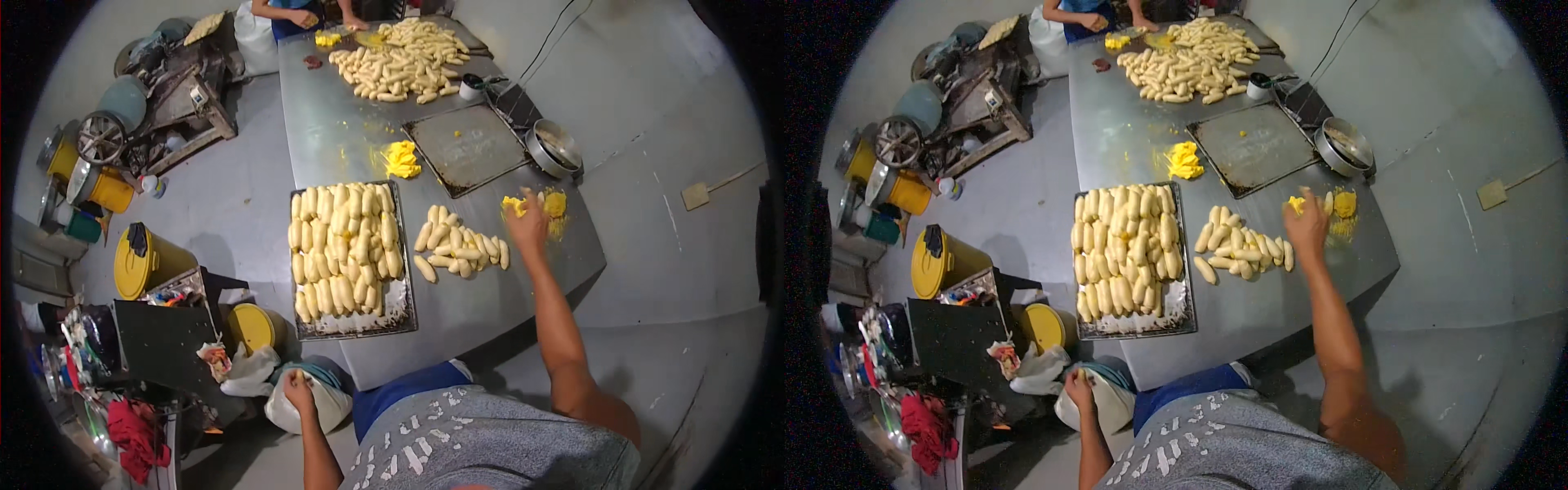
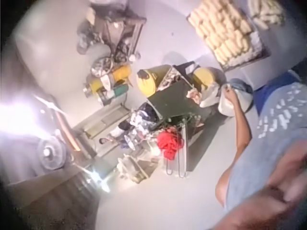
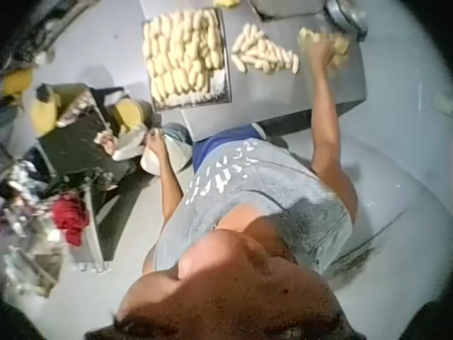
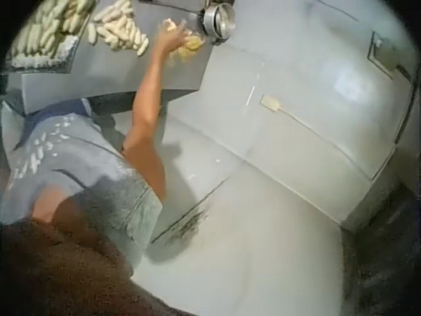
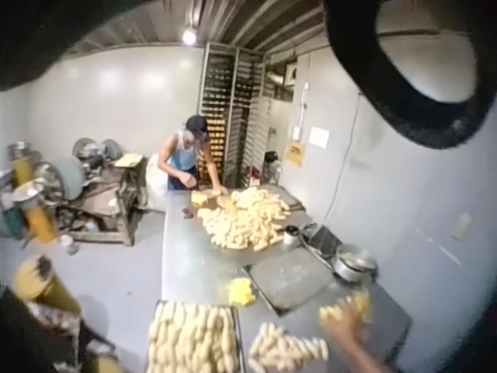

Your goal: Rolling and shaping pieces of bread dough and placing them onto baking trays.

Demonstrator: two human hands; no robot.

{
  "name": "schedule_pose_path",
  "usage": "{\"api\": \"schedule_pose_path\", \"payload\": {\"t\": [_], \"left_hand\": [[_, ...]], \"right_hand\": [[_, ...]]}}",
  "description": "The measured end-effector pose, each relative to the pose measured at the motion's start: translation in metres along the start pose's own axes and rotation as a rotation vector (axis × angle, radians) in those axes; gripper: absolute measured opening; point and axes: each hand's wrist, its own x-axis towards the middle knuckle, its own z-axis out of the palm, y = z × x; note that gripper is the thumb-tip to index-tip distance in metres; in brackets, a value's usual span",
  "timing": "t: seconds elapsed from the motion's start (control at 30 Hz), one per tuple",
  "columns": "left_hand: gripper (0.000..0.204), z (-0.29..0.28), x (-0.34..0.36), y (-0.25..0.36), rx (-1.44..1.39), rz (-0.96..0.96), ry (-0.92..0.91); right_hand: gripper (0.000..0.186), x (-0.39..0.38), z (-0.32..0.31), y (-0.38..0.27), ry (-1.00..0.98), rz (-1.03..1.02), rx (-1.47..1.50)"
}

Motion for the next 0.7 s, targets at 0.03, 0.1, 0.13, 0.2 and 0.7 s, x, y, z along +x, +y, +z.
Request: {"api": "schedule_pose_path", "payload": {"t": [0.03, 0.1, 0.13, 0.2, 0.7], "left_hand": [[0.014, -0.02, -0.003, -0.018, -0.042, -0.088, 0.023], [0.016, -0.043, -0.015, -0.044, -0.059, -0.255, 0.035], [0.018, -0.056, -0.028, -0.053, -0.028, -0.336, 0.054], [0.016, -0.088, -0.052, -0.072, -0.036, -0.51, 0.09], [0.017, -0.041, -0.056, -0.016, 0.089, -0.441, -0.027]], "right_hand": [[0.055, -0.005, -0.002, -0.029, -0.061, 0.007, 0.142], [0.054, -0.011, 0.002, -0.057, -0.091, 0.08, 0.414], [0.054, -0.016, 0.0, -0.072, -0.077, 0.085, 0.414], [0.051, -0.017, -0.013, -0.107, -0.083, 0.046, 0.541], [0.032, -0.004, -0.011, -0.02, -0.188, 0.472, 1.29]]}}
